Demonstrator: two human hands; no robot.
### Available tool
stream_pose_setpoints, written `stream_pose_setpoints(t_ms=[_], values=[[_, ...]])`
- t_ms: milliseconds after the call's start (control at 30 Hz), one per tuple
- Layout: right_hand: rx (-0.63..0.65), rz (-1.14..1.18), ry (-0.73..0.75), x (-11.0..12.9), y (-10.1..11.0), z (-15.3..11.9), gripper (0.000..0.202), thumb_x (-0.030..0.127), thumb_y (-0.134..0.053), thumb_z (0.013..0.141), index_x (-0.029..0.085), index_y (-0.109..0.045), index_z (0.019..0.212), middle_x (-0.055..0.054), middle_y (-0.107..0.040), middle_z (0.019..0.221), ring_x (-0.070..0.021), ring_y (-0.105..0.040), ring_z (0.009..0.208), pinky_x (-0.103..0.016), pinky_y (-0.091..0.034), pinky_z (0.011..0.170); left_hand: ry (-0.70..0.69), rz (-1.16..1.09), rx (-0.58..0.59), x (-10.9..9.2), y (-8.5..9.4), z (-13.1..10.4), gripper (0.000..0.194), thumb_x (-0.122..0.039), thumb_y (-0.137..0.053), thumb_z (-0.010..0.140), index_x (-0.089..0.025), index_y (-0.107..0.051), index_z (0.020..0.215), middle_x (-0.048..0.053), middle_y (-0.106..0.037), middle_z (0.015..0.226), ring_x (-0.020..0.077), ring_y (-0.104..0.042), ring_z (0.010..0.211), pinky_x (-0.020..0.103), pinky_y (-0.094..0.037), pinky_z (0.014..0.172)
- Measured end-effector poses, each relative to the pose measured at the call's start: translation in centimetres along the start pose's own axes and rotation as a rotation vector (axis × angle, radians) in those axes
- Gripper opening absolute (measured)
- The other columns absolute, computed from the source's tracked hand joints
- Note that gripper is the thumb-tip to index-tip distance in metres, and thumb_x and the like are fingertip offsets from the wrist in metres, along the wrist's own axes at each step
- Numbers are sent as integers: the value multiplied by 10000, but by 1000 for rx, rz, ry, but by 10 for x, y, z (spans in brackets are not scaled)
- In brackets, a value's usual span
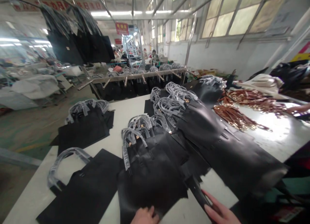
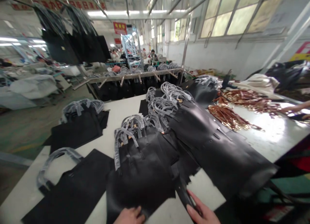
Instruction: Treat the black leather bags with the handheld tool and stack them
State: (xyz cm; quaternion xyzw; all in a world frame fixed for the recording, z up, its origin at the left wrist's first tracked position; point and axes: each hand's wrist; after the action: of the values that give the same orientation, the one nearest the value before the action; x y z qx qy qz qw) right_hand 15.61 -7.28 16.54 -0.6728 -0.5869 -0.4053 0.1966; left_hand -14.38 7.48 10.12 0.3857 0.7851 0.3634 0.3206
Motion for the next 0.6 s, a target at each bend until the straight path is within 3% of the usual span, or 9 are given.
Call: stream_pose_setpoints(t_ms=[67, 133, 200, 267, 400, 600], values=[[0, 27, -16, 1, 0, 0, 921, 648, -567, 701, 149, -374, 1450, 9, -558, 637, -166, -519, 490, -263, -418, 459, -46, -136, -28, -2, 18, -2, 321, -347, -563, 860, -286, -628, 1169, 79, -683, 1109, 282, -673, 937, 421, -554, 795], [-11, 46, -27, -1, 1, -1, 865, 609, -583, 719, 179, -385, 1443, 38, -485, 604, -156, -495, 484, -260, -414, 463, 18, -186, -227, 4, 42, 11, 442, -394, -625, 813, -261, -582, 1232, 74, -634, 1217, 276, -609, 1089, 402, -505, 916], [-30, 57, -48, -6, 1, -2, 812, 574, -592, 739, 198, -403, 1433, 44, -470, 610, -150, -484, 488, -255, -416, 457, 129, -139, -450, 13, 62, 37, 503, -349, -570, 859, -203, -493, 1333, 114, -427, 1450, 283, -408, 1323, 427, -394, 1055], [-53, 50, -80, -13, 2, -4, 779, 552, -590, 755, 194, -417, 1425, 42, -488, 613, -144, -483, 480, -251, -420, 450, 206, -79, -596, 19, 69, 67, 562, -355, -555, 871, -151, -433, 1379, 145, -246, 1539, 301, -226, 1415, 475, -299, 1113], [-40, 57, -106, -21, 0, -5, 715, 542, -572, 789, 198, -456, 1404, 39, -532, 585, -133, -496, 444, -241, -408, 432, 273, 20, -699, 16, 52, 104, 679, -445, -543, 868, -136, -336, 1436, 164, -142, 1563, 335, -98, 1438, 558, -175, 1136], [57, 71, -139, -17, -15, 3, 707, 533, -557, 819, 163, -443, 1411, 56, -525, 551, -101, -481, 374, -206, -358, 370, 204, 70, -695, -1, 30, 101, 752, -484, -531, 857, -155, -256, 1475, 142, -81, 1577, 344, -46, 1441, 566, -139, 1140]])
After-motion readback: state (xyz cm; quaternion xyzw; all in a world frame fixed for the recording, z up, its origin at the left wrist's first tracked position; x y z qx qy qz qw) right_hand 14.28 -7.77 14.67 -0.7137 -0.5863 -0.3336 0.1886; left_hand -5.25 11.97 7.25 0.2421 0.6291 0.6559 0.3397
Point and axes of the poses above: each hand's wrist, its own z-axis towards the middle knuckle, its own y-axis out of the back of the hand, x = y × z
